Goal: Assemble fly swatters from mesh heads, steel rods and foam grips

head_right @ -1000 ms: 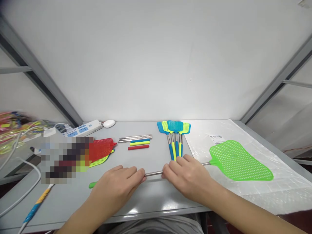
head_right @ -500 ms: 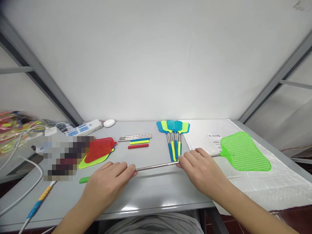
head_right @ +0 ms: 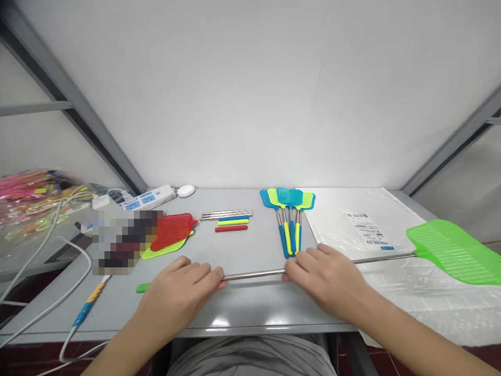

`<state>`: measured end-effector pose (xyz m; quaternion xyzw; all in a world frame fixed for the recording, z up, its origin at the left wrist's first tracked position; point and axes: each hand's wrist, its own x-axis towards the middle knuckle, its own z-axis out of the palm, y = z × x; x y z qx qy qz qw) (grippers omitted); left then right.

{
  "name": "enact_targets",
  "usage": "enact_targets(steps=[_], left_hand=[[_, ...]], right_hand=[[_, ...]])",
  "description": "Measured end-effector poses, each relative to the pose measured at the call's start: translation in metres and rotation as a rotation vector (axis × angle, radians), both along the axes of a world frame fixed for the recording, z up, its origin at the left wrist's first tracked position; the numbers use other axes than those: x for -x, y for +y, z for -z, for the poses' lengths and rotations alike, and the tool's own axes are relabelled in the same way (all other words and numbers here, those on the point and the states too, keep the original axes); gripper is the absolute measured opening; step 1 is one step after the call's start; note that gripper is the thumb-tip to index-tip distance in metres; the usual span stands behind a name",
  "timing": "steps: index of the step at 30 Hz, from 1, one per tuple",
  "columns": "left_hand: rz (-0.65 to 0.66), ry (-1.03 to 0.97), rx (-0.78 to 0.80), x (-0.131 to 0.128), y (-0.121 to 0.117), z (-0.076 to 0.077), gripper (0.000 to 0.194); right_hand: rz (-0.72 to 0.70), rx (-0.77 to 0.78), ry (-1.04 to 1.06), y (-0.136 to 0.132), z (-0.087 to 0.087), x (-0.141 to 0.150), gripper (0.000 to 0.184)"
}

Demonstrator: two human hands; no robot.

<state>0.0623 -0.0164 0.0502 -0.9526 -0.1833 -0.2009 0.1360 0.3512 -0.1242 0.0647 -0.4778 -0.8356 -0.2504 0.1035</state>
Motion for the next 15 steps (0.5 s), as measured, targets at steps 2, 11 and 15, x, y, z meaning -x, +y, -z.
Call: enact_targets(steps=[2, 11, 15], left_hand=[[0.0, 0.012, -0.02, 0.011, 0.006, 0.0, 0.022], [-0.04, -0.104, -0.121, 0.004, 0.012, -0.005, 0.021], [-0.045, -0.148, -0.106, -0.02, -0.003, -0.007, 0.017]], right_hand=[[0.011, -0.007, -0.034, -0.008, -0.003, -0.017, 0.017], [0.142, -0.066, -0.049, -0.013, -0.023, -0.031, 0.023], [0.095, -0.016, 0.041, 0.001, -0.024, 0.009, 0.03]])
